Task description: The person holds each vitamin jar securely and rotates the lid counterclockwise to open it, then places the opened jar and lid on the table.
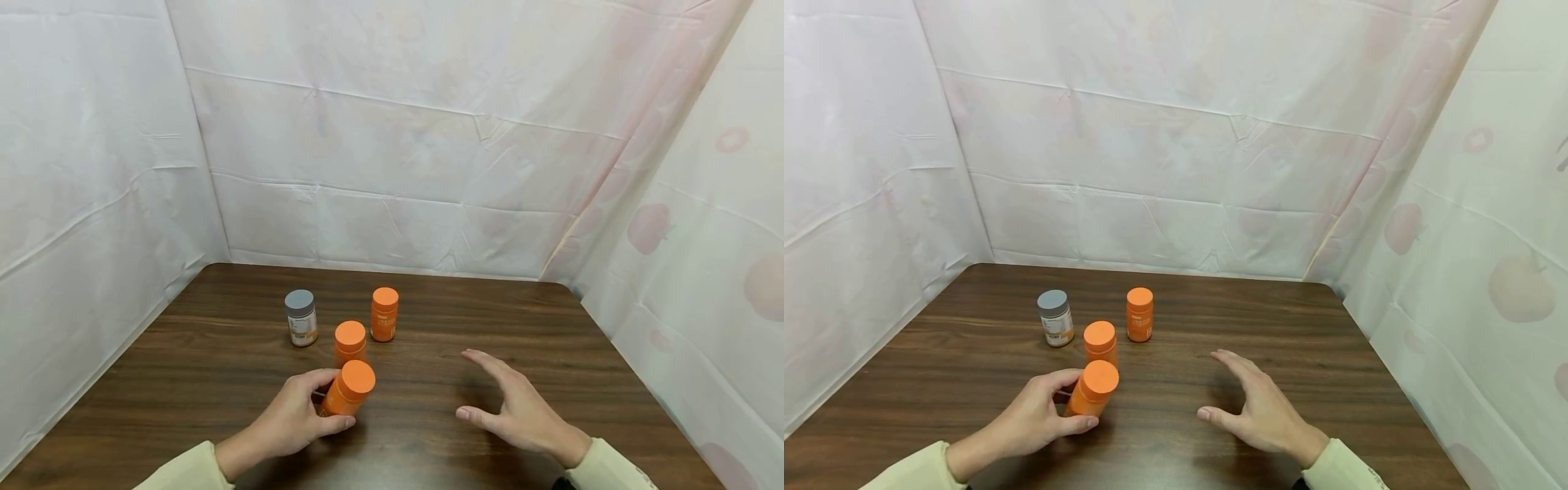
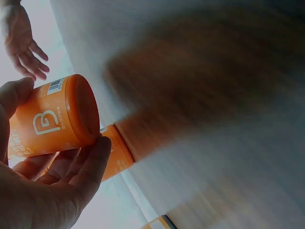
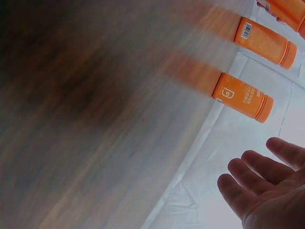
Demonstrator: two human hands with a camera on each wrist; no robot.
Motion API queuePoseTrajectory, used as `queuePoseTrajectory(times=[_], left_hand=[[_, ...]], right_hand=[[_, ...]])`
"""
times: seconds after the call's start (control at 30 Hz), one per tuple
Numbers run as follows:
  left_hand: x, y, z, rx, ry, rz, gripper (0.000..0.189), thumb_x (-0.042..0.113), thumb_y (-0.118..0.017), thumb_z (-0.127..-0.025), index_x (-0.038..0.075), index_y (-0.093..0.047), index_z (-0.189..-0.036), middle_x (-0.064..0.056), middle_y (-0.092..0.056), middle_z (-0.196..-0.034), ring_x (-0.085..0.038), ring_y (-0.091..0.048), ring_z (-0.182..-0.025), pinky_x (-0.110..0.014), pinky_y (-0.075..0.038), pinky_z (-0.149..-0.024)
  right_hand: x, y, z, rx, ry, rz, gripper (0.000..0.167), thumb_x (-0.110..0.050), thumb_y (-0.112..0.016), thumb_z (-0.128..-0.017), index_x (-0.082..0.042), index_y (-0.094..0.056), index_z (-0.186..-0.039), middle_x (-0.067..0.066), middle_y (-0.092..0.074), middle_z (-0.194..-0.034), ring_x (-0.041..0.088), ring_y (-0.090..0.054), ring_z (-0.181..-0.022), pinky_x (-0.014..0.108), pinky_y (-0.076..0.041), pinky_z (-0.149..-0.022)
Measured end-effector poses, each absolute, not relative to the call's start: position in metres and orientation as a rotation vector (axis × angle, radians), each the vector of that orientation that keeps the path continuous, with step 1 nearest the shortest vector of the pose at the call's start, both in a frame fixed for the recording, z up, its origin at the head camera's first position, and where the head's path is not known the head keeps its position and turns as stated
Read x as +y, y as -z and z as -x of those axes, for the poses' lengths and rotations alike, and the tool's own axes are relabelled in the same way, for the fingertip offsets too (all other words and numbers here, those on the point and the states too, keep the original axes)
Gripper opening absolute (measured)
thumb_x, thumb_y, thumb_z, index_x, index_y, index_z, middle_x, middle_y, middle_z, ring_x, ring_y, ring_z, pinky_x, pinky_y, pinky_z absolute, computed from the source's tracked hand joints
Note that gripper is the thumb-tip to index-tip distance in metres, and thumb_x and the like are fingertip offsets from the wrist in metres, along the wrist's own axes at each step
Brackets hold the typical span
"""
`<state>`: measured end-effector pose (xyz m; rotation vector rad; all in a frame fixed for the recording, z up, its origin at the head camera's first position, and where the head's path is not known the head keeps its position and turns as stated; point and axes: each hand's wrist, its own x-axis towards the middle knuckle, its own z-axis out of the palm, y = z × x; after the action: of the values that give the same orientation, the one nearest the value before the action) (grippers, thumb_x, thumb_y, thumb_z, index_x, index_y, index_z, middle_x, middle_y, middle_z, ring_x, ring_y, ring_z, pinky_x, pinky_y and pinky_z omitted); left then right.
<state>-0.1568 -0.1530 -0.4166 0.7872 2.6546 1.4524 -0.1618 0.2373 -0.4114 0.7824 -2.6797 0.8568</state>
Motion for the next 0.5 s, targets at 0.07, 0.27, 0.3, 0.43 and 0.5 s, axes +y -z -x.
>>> queuePoseTrajectory(times=[0.07, 0.27, 0.3, 0.43, 0.5], left_hand=[[-0.151, 0.416, 0.157, 2.661, -1.452, -0.800, 0.054, 0.036, -0.089, -0.081, 0.019, -0.066, -0.127, 0.004, -0.069, -0.116, -0.013, -0.067, -0.098, -0.032, -0.056, -0.082], [-0.142, 0.417, 0.158, 2.669, -1.454, -0.815, 0.051, 0.035, -0.089, -0.080, 0.021, -0.067, -0.124, 0.006, -0.068, -0.113, -0.013, -0.066, -0.096, -0.031, -0.055, -0.081], [-0.141, 0.417, 0.158, 2.669, -1.452, -0.816, 0.050, 0.035, -0.089, -0.080, 0.022, -0.067, -0.124, 0.007, -0.068, -0.113, -0.012, -0.066, -0.095, -0.030, -0.055, -0.081], [-0.137, 0.417, 0.159, 2.666, -1.445, -0.824, 0.048, 0.034, -0.090, -0.080, 0.025, -0.068, -0.122, 0.009, -0.068, -0.111, -0.011, -0.065, -0.094, -0.029, -0.055, -0.080], [-0.135, 0.417, 0.159, 2.668, -1.438, -0.841, 0.047, 0.034, -0.090, -0.080, 0.026, -0.068, -0.121, 0.010, -0.068, -0.111, -0.011, -0.065, -0.094, -0.029, -0.055, -0.080]], right_hand=[[0.236, 0.412, 0.161, -2.674, -0.865, -0.784, 0.080, -0.048, -0.081, -0.087, -0.028, -0.042, -0.154, -0.012, -0.044, -0.155, 0.020, -0.047, -0.140, 0.056, -0.046, -0.104], [0.234, 0.411, 0.160, -2.656, -0.889, -0.783, 0.078, -0.047, -0.081, -0.087, -0.028, -0.044, -0.153, -0.014, -0.045, -0.154, 0.019, -0.048, -0.139, 0.055, -0.047, -0.102], [0.233, 0.411, 0.160, -2.652, -0.891, -0.785, 0.078, -0.047, -0.081, -0.086, -0.028, -0.044, -0.153, -0.014, -0.046, -0.153, 0.019, -0.049, -0.138, 0.055, -0.047, -0.102], [0.231, 0.412, 0.160, -2.638, -0.901, -0.794, 0.077, -0.043, -0.082, -0.086, -0.027, -0.045, -0.152, -0.014, -0.047, -0.152, 0.018, -0.050, -0.137, 0.055, -0.048, -0.101], [0.230, 0.411, 0.160, -2.633, -0.897, -0.792, 0.077, -0.044, -0.082, -0.086, -0.028, -0.046, -0.151, -0.014, -0.048, -0.151, 0.018, -0.050, -0.137, 0.054, -0.048, -0.101]])
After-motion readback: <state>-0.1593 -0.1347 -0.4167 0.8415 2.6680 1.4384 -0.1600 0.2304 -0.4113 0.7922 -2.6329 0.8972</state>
